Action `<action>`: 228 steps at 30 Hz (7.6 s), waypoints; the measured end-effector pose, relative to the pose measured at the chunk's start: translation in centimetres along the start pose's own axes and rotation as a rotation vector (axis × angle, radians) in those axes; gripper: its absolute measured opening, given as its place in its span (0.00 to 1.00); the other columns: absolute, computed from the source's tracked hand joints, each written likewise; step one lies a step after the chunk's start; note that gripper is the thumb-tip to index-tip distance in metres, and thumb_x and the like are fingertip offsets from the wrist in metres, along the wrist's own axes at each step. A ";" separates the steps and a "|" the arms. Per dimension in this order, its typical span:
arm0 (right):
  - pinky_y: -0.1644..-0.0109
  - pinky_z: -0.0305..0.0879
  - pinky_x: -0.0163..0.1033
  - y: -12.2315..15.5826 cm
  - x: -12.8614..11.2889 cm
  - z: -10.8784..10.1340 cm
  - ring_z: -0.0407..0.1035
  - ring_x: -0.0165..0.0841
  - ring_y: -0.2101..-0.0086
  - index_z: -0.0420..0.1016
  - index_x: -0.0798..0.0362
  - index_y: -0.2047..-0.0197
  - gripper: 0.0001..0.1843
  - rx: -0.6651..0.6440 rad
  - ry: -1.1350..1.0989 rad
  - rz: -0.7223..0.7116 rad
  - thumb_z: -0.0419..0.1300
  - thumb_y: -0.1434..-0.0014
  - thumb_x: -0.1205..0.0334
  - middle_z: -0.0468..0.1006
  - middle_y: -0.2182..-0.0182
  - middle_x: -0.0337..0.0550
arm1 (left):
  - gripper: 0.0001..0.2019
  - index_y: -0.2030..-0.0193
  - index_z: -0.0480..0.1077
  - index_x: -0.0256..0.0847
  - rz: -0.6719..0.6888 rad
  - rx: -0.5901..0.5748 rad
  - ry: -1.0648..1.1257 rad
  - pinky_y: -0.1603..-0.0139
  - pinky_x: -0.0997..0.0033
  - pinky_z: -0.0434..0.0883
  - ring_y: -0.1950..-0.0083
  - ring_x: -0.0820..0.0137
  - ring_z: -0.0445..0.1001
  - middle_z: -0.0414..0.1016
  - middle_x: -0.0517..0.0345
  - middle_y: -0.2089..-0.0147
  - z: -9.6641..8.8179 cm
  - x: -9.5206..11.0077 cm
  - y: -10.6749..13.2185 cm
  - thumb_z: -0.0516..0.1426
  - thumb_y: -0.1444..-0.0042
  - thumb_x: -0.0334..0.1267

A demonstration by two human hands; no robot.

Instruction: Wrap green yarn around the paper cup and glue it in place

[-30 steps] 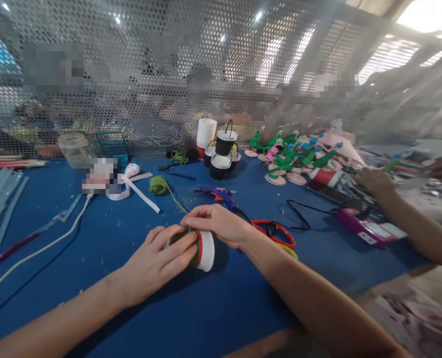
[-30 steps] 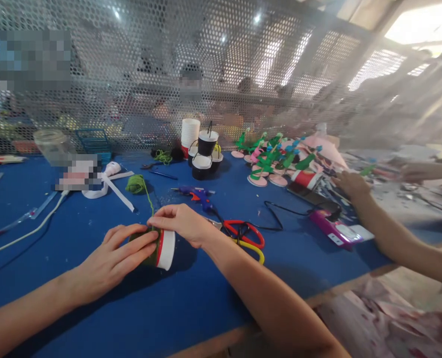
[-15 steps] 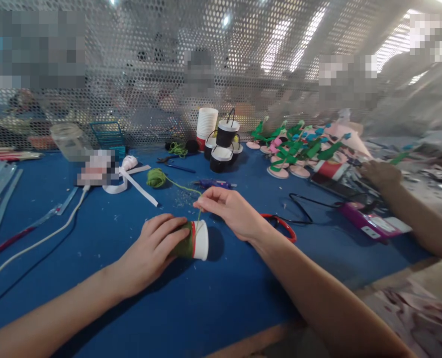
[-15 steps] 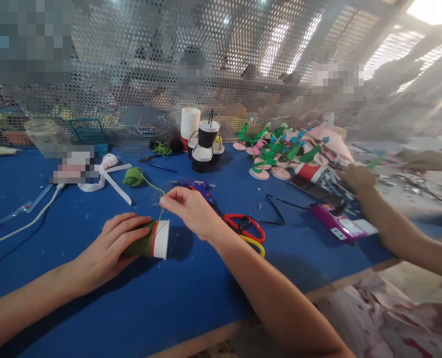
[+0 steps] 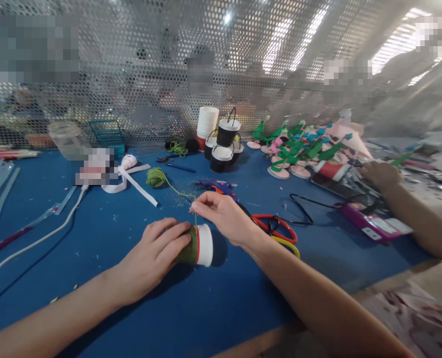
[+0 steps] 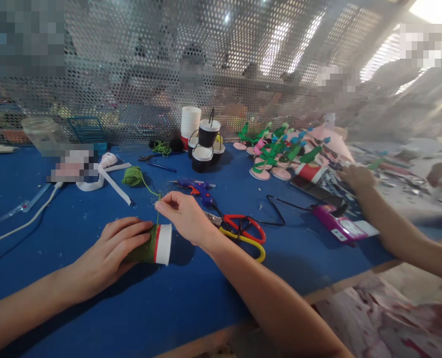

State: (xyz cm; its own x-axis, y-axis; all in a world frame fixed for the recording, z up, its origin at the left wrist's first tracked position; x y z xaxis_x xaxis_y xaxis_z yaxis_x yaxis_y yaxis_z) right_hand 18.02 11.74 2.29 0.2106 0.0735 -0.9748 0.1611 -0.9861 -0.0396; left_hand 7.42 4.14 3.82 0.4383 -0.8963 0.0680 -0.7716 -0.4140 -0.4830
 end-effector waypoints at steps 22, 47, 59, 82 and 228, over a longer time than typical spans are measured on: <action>0.75 0.52 0.33 0.4 0.8 1.4 0.56 0.27 0.77 0.60 0.52 0.74 0.08 -0.098 0.216 0.033 0.52 0.47 0.59 0.60 0.80 0.32 | 0.13 0.51 0.60 0.33 0.141 0.055 -0.195 0.53 0.59 0.59 0.47 0.59 0.60 0.67 0.45 0.50 -0.7 1.1 0.0 0.41 0.39 0.25; 0.69 0.56 0.33 1.1 -1.9 2.0 0.59 0.26 0.73 0.62 0.54 0.74 0.05 -0.046 0.447 -0.225 0.54 0.47 0.69 0.64 0.76 0.35 | 0.23 0.52 0.56 0.40 -0.154 -0.053 0.140 0.52 0.61 0.59 0.51 0.62 0.64 0.65 0.49 0.51 0.9 -2.3 0.2 0.60 0.53 0.39; 0.70 0.58 0.28 0.2 -1.7 2.4 0.64 0.24 0.74 0.69 0.55 0.74 0.07 -0.069 0.637 -0.178 0.54 0.46 0.65 0.71 0.77 0.35 | 0.26 0.46 0.53 0.41 -0.062 -0.059 -0.004 0.51 0.60 0.60 0.49 0.60 0.63 0.63 0.48 0.49 0.4 -1.5 0.2 0.58 0.51 0.34; 0.57 0.66 0.46 -3.1 2.0 -10.7 0.67 0.35 0.58 0.64 0.55 0.50 0.17 0.138 1.160 0.205 0.53 0.42 0.59 0.68 0.54 0.46 | 0.24 0.49 0.58 0.44 -0.091 0.027 -0.023 0.53 0.58 0.64 0.52 0.59 0.66 0.67 0.50 0.52 0.2 -2.3 0.4 0.57 0.54 0.32; 0.75 0.57 0.33 4.5 -1.7 -0.3 0.62 0.29 0.78 0.64 0.51 0.67 0.16 0.034 0.873 -0.281 0.62 0.54 0.52 0.67 0.78 0.35 | 0.21 0.60 0.60 0.40 -0.879 0.441 0.922 0.66 0.73 0.67 0.62 0.69 0.67 0.65 0.57 0.61 -0.4 -8.9 2.6 0.63 0.60 0.39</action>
State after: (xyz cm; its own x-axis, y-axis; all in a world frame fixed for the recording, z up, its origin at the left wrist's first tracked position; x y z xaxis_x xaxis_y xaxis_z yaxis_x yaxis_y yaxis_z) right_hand 18.69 7.25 3.80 0.8239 0.3841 -0.4167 0.2910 -0.9177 -0.2705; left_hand 1.33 10.93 2.33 0.1057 -0.2145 0.9710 -0.1094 -0.9730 -0.2031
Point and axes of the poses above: each hand's wrist, its own y-axis away from the middle knuckle, its own z-axis out of the palm, x = y × z, the point moved 9 cm from there along -y, towards the middle knuckle
